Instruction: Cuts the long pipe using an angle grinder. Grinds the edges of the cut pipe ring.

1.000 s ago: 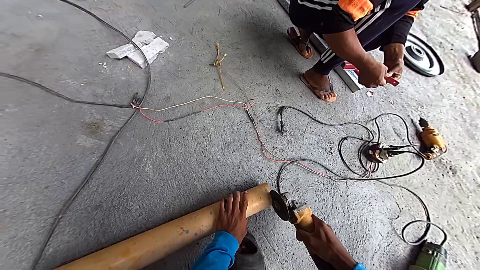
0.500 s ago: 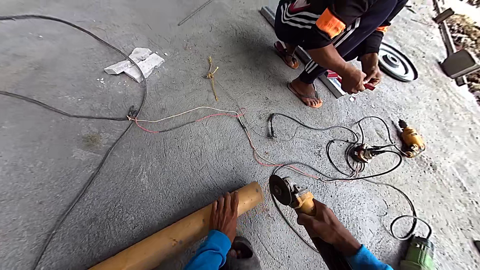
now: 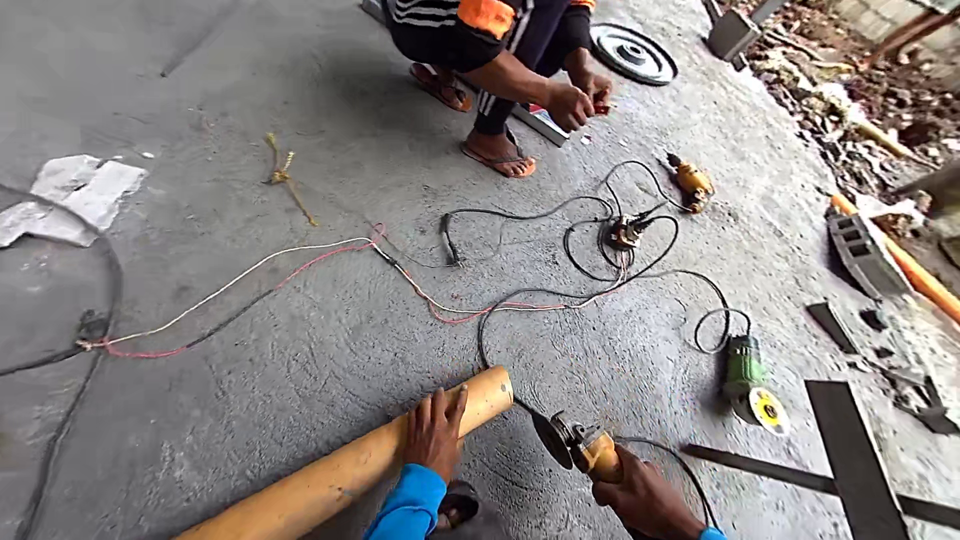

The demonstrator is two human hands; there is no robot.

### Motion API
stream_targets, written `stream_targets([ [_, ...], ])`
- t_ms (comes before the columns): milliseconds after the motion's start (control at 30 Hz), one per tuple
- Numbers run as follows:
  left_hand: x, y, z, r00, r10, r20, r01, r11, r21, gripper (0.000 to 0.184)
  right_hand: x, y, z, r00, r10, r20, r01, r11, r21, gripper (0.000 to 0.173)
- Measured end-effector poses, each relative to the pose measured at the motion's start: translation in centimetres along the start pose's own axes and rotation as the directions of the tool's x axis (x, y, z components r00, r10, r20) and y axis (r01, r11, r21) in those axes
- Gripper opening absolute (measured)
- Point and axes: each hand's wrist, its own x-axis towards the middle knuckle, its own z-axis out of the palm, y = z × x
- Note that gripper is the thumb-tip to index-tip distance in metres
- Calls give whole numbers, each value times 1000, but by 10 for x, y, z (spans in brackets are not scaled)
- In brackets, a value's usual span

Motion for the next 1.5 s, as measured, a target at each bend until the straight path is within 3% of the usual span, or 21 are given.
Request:
stream_targets([
  [100,2,-5,-6,998,9,69,-8,1000,-9,86,-2,14,20,999,6,41,-10,995,100,74],
  [233,1,-5,-5,1000,-24,2,24,1000,-3,89,-2,5,24,999,-20,42,12,983,185,69],
  [433,0,-3,-23,952,-159,261,159,987,23,92,9,-25,3,995,-104,-6,103,970,222,66],
  [533,-6,-17,-35,922,-259,286,257,965,46,92,19,-43,0,988,-149,-28,151,974,171,68],
  [600,-13,-33,-37,919,-337,206,331,942,63,91,28,-61,-2,983,-180,-30,182,977,113,71],
  [733,-28,-72,-24,910,-390,-142,400,915,49,83,44,-107,-11,961,-277,8,277,960,28,70],
  [833,-32,-76,-18,889,-409,-207,413,911,-27,82,53,-136,-21,945,-324,48,327,943,-68,70],
  [1067,-34,-68,-32,904,-428,-25,425,903,-65,82,53,-159,-29,941,-326,87,337,913,-230,74],
  [1267,-9,-72,-65,846,-374,380,448,886,-125,90,54,-147,-23,945,-325,41,326,923,-203,71],
  [1500,-1,-76,-70,801,-394,451,501,854,-143,94,47,-156,-26,962,-271,23,268,932,-242,76],
])
